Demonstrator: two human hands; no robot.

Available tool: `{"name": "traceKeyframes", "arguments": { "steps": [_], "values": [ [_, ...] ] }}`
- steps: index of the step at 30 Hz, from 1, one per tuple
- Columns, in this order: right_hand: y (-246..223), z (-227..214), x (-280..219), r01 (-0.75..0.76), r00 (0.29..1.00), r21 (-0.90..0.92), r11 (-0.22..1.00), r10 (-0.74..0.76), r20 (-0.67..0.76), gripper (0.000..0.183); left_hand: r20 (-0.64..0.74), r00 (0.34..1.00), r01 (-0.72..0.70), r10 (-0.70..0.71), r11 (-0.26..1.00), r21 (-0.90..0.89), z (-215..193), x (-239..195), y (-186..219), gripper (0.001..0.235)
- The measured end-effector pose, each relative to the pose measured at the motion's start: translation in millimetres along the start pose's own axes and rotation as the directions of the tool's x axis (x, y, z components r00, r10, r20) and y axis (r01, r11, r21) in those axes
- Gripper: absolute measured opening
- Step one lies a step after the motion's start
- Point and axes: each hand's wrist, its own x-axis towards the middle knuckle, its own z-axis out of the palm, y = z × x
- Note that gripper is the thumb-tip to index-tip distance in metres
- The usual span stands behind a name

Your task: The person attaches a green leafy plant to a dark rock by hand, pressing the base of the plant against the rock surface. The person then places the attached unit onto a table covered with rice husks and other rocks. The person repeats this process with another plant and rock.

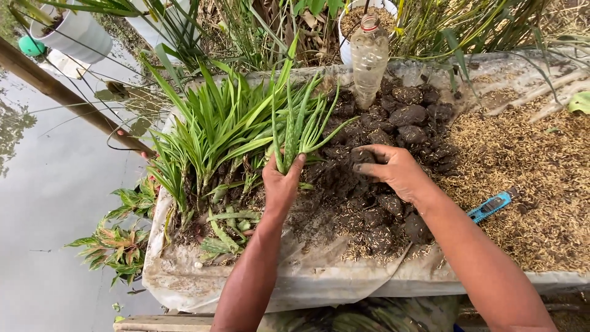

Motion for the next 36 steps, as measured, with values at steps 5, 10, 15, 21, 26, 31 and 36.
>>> {"name": "traceKeyframes", "arguments": {
  "steps": [5,10,15,21,26,31,36],
  "values": [
    [34.3,-24.1,17.4,-0.003,1.000,0.163,0.987,0.002,0.009,0.047,-0.010,1.000,-0.023,0.022,1.000,-0.019,-3.0,2.3,-8.4,0.007],
    [3.1,2.3,-5.3,0.048,0.998,0.437,0.898,-0.065,0.024,0.026,-0.029,0.999,-0.046,0.045,0.998,-0.031,-3.3,4.3,-14.3,0.008],
    [-27.9,12.1,-19.3,0.138,0.978,0.412,0.900,-0.189,0.085,0.033,-0.090,0.995,-0.053,0.051,0.998,-0.024,5.0,-2.3,25.5,0.010],
    [-34.4,5.1,14.6,0.361,0.924,0.384,0.850,-0.383,-0.021,0.005,-0.096,0.994,-0.046,0.045,0.999,-0.009,-1.4,2.9,-1.4,0.010],
    [-54.5,-18.3,26.7,0.610,0.780,0.376,0.697,-0.612,-0.131,0.043,-0.100,0.994,-0.039,0.039,0.999,0.002,0.1,5.2,6.0,0.009],
    [-88.4,-24.8,-9.4,0.767,0.618,0.281,0.577,-0.782,-0.081,0.030,-0.016,0.999,0.031,-0.029,0.991,0.133,-9.1,5.5,-15.8,0.029],
    [-120.9,-22.2,-29.4,0.708,0.597,0.470,0.527,-0.802,-0.001,0.030,-0.002,1.000,0.000,0.000,0.995,0.104,-8.8,6.4,-19.7,0.023]
  ]
}}
